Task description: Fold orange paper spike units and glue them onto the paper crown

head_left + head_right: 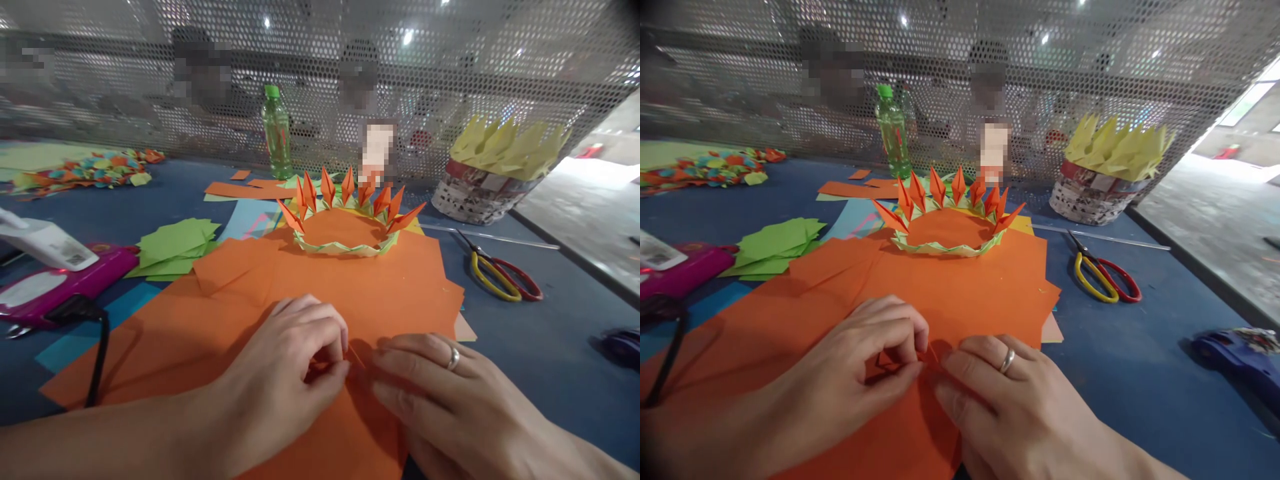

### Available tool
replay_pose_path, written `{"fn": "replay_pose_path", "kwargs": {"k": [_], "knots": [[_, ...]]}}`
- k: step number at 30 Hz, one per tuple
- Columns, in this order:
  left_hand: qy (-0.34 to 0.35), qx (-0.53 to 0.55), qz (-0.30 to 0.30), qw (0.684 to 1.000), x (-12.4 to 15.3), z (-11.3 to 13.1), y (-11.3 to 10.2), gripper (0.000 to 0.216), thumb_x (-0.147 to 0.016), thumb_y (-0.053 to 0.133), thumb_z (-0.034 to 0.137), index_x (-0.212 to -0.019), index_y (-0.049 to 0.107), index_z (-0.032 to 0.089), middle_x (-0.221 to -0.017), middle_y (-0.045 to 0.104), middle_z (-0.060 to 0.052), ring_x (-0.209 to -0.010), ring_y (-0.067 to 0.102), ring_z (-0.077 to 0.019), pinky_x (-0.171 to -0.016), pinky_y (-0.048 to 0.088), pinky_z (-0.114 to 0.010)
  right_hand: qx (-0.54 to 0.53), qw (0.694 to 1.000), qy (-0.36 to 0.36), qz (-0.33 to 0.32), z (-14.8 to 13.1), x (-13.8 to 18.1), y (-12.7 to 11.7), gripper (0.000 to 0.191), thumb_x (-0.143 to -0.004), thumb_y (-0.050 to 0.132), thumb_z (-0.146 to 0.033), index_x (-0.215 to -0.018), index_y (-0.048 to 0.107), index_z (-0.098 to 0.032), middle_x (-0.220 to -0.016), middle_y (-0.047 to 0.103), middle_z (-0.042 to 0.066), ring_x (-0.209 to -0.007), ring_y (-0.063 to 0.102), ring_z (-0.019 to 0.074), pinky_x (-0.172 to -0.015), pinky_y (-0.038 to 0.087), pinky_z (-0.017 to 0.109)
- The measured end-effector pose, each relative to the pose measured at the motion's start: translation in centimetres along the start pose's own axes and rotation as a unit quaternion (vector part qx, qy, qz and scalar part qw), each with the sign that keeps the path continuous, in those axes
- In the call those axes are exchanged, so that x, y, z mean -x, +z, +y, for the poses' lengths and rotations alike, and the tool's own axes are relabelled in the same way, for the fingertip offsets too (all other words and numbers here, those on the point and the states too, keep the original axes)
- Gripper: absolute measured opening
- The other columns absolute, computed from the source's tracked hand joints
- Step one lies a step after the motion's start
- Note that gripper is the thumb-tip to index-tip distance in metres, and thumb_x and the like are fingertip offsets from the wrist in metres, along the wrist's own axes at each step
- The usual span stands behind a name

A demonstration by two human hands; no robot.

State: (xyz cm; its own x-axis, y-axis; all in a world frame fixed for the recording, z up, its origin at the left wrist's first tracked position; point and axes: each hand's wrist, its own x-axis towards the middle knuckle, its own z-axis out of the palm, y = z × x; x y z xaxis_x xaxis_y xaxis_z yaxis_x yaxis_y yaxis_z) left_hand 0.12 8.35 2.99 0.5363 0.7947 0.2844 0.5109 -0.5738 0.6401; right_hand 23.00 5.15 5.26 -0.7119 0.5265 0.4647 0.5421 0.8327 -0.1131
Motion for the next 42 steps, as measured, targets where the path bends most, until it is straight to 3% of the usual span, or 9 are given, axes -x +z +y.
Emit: {"fn": "replay_pose_path", "kwargs": {"k": [6, 11, 16, 22, 27, 32, 42], "knots": [[-0.005, 0.003, -0.001, 1.0, -0.2, 0.1, -0.1, 0.02, -0.079, 0.056, 0.002, -0.071, 0.049, 0.02, -0.08, 0.061, 0.004, -0.079, 0.051, -0.0155, -0.074, 0.034, -0.032, -0.034, 0.998, -0.048, 0.003, 1.0, 0.5, 1.7, 0.027, -0.098, 0.046, -0.013, -0.099, 0.073, -0.017, -0.101, 0.075, 0.009, -0.09, 0.067, 0.0194, -0.073, 0.06, 0.031], [-0.02, 0.009, -0.009, 1.0, -0.2, 0.1, -0.2, 0.021, -0.077, 0.058, 0.001, -0.071, 0.049, 0.02, -0.081, 0.062, 0.004, -0.08, 0.052, -0.0152, -0.075, 0.036, -0.031, -0.069, 0.996, 0.033, -0.035, 0.5, 0.4, 1.2, 0.029, -0.099, 0.045, -0.012, -0.093, 0.073, -0.017, -0.104, 0.073, 0.009, -0.101, 0.065, 0.0203, -0.083, 0.059, 0.031], [-0.028, 0.013, -0.011, 0.999, -0.3, 0.2, -0.3, 0.021, -0.078, 0.059, 0.003, -0.071, 0.049, 0.02, -0.082, 0.062, 0.004, -0.081, 0.053, -0.0155, -0.075, 0.038, -0.031, -0.066, 0.996, 0.044, -0.026, -0.3, 0.1, 0.6, 0.031, -0.1, 0.043, -0.012, -0.092, 0.073, -0.018, -0.1, 0.073, 0.009, -0.102, 0.065, 0.0199, -0.085, 0.059, 0.029], [-0.037, 0.002, 0.021, 0.999, -0.2, 0.0, -0.3, 0.016, -0.079, 0.061, 0.008, -0.075, 0.053, 0.021, -0.1, 0.059, 0.0, -0.096, 0.057, -0.018, -0.085, 0.042, -0.035, -0.062, 0.998, -0.015, 0.02, 1.1, 0.7, 2.0, 0.029, -0.099, 0.045, -0.013, -0.093, 0.073, -0.019, -0.1, 0.075, 0.009, -0.094, 0.067, 0.0196, -0.073, 0.061, 0.028], [-0.065, -0.032, 0.025, 0.997, 0.2, -0.1, -0.6, 0.024, -0.079, 0.063, 0.011, -0.097, 0.053, 0.024, -0.12, 0.054, -0.003, -0.115, 0.052, -0.0242, -0.097, 0.041, -0.043, -0.051, 0.996, -0.05, 0.044, 1.9, 1.3, 3.3, 0.024, -0.099, 0.048, -0.015, -0.103, 0.072, -0.016, -0.107, 0.075, 0.009, -0.1, 0.067, 0.0215, -0.074, 0.061, 0.029], [-0.045, -0.044, 0.033, 0.997, 0.7, -0.4, -0.6, 0.036, -0.086, 0.059, 0.014, -0.116, 0.045, 0.027, -0.137, 0.044, -0.006, -0.132, 0.041, -0.0277, -0.106, 0.037, -0.052, -0.045, 0.997, -0.052, 0.046, 1.8, 1.4, 3.3, 0.024, -0.1, 0.048, -0.015, -0.1, 0.071, -0.017, -0.108, 0.076, 0.009, -0.103, 0.068, 0.0206, -0.076, 0.062, 0.028], [-0.05, -0.065, 0.003, 0.997, 1.3, -1.1, -1.3, 0.049, -0.086, 0.054, 0.011, -0.13, 0.042, 0.03, -0.15, 0.036, -0.006, -0.14, 0.036, -0.0286, -0.112, 0.036, -0.053, -0.041, 0.997, -0.045, 0.044, 1.8, 1.4, 3.3, 0.029, -0.101, 0.043, -0.017, -0.103, 0.073, -0.018, -0.105, 0.076, 0.009, -0.098, 0.069, 0.0208, -0.073, 0.062, 0.028]]}}
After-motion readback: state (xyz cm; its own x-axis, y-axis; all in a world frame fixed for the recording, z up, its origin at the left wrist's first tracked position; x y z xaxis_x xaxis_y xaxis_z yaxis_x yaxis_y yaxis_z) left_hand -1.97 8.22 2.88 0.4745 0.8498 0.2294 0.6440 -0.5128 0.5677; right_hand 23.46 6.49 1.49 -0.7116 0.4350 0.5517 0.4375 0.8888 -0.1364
